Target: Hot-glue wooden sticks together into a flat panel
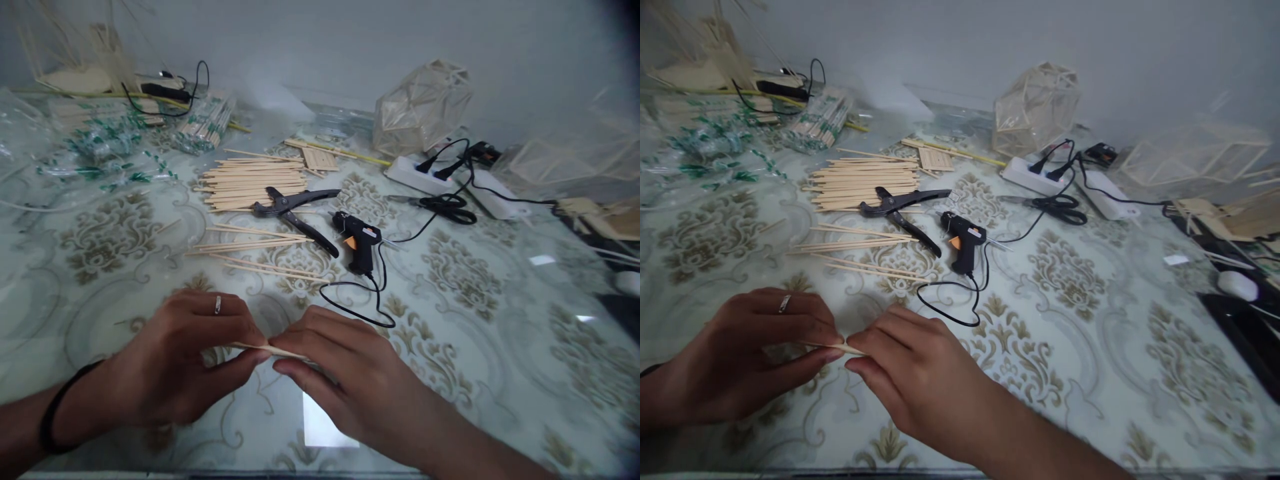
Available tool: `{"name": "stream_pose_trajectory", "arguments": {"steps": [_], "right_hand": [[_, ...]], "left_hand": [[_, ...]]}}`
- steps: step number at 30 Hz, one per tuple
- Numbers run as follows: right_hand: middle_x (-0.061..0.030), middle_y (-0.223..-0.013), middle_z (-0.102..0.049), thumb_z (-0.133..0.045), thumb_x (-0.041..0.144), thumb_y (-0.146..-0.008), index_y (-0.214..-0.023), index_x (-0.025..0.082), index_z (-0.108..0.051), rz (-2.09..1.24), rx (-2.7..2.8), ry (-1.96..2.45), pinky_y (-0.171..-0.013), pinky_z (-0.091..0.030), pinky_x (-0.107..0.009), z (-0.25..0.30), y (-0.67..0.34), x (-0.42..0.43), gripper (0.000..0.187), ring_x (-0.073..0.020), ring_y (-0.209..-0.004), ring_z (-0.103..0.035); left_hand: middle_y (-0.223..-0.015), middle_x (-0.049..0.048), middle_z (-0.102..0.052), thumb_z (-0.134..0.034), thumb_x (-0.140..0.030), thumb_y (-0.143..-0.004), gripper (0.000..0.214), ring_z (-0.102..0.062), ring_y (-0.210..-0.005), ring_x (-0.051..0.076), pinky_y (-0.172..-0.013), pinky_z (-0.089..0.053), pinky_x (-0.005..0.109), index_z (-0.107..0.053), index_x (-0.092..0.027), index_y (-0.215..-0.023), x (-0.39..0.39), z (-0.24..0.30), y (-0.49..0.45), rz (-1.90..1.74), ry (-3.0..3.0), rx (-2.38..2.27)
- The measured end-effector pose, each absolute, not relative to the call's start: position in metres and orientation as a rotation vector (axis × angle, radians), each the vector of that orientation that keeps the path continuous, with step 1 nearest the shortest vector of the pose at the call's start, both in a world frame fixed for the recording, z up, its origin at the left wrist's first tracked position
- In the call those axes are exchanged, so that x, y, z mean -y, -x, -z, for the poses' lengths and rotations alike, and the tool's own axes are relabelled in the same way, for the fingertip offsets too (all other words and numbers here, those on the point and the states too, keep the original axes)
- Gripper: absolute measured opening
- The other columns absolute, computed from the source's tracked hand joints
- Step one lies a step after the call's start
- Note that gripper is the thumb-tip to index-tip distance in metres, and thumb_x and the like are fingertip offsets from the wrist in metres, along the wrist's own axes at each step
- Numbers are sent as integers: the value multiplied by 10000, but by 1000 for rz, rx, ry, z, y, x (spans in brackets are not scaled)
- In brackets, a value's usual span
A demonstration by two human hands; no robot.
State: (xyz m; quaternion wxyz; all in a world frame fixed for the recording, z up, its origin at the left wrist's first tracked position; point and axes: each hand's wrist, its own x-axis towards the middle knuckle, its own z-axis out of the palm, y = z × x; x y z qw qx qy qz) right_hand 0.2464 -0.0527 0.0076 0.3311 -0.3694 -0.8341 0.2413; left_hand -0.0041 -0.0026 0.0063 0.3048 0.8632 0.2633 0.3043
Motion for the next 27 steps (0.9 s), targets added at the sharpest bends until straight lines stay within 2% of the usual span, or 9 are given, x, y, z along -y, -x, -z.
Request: {"name": "stream_pose_trajectory", "arguments": {"steps": [4, 8, 12, 15, 21, 27], "right_hand": [[-43, -971, -839, -657, 155, -1119, -1133, 196, -763, -666, 2137, 971, -776, -629, -328, -11, -246, 53, 114, -194, -847, -742], [-61, -958, -829, -681, 188, -1103, -1096, 147, -801, -790, 2103, 1030, -799, -630, -310, -14, -247, 51, 127, -192, -854, -773], [-76, -1085, -870, -627, 222, -1129, -1246, 152, -821, -1040, 2191, 1101, -901, -630, -334, -19, -249, 49, 238, -227, -969, -822], [-74, -1049, -850, -567, 243, -1158, -1336, 174, -802, -1125, 2235, 1074, -874, -621, -334, -23, -250, 48, 303, -229, -933, -799], [-80, -1002, -766, -506, 209, -1171, -1378, 169, -783, -1144, 2254, 1007, -851, -589, -324, -26, -251, 48, 349, -220, -905, -732], [-80, -1007, -750, -465, 254, -1193, -1404, 174, -772, -1230, 2240, 1033, -883, -582, -333, -27, -250, 47, 381, -221, -908, -713]], "left_hand": [[-841, -39, -774, -685, -194, -1050, 102, -720, -671, 119, -633, -531, 253, -736, -276, -1015, 3, -7, 4, -816, -2285, -677], [-861, -41, -784, -686, -184, -1052, 103, -737, -701, 125, -655, -543, 261, -722, -276, -1021, 4, -7, 4, -847, -2340, -683], [-836, -38, -802, -646, -136, -1039, 133, -761, -707, 144, -679, -590, 277, -674, -265, -1018, 2, -11, 3, -796, -2487, -562], [-863, -15, -821, -627, -106, -1034, 147, -785, -739, 169, -716, -631, 302, -647, -251, -1054, 1, -14, 4, -813, -2575, -473], [-837, -14, -810, -606, -116, -1072, 120, -774, -724, 158, -713, -642, 293, -660, -220, -1101, 3, -14, 3, -851, -2602, -464], [-854, -18, -792, -604, -146, -1106, 111, -751, -733, 136, -725, -617, 276, -661, -207, -1033, 1, -10, 4, -896, -2621, -460]]}}
